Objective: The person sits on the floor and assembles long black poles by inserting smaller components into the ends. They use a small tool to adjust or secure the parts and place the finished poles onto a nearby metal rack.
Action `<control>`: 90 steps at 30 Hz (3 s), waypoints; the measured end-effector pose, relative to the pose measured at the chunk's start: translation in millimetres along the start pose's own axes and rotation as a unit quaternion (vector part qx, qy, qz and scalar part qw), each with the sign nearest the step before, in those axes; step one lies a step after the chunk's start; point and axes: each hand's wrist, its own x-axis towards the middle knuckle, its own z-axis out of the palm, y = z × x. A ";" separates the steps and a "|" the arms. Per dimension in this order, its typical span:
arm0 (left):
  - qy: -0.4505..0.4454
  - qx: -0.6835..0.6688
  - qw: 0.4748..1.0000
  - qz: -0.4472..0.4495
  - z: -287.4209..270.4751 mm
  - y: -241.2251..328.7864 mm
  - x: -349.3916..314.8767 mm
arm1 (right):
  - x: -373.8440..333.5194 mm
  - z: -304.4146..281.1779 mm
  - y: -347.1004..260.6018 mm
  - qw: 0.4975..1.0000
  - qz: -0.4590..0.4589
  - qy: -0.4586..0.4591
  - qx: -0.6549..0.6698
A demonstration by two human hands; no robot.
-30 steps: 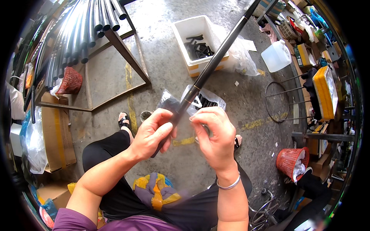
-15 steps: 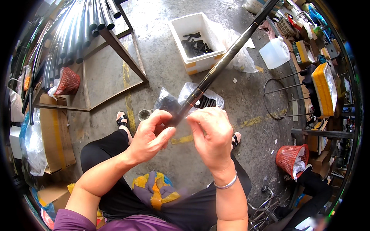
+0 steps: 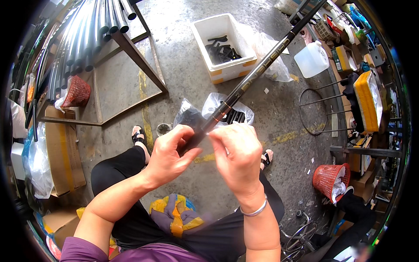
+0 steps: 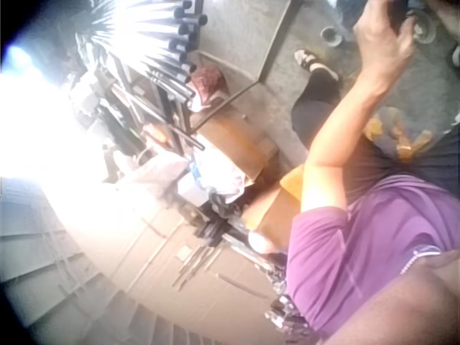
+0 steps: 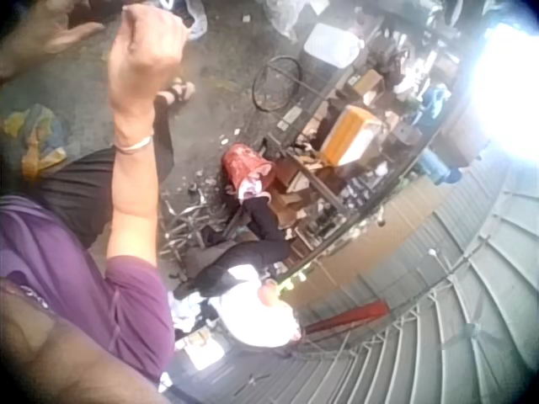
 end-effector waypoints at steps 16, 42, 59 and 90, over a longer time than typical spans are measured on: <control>-0.002 -0.054 0.998 0.017 0.3 1.8 3.3 | -1.2 -2.8 4.1 0.999 0.034 0.011 0.031; -0.014 -0.444 0.887 -0.127 -24.2 -11.5 16.9 | -7.9 4.5 20.9 0.960 0.210 -0.039 0.184; 0.411 -0.070 0.906 -0.073 -336.4 24.5 -86.1 | -16.1 18.6 14.8 0.969 0.138 -0.080 0.190; 0.352 0.191 0.883 -0.245 -378.6 -36.7 38.2 | -24.3 22.0 7.6 0.930 0.050 -0.365 -0.008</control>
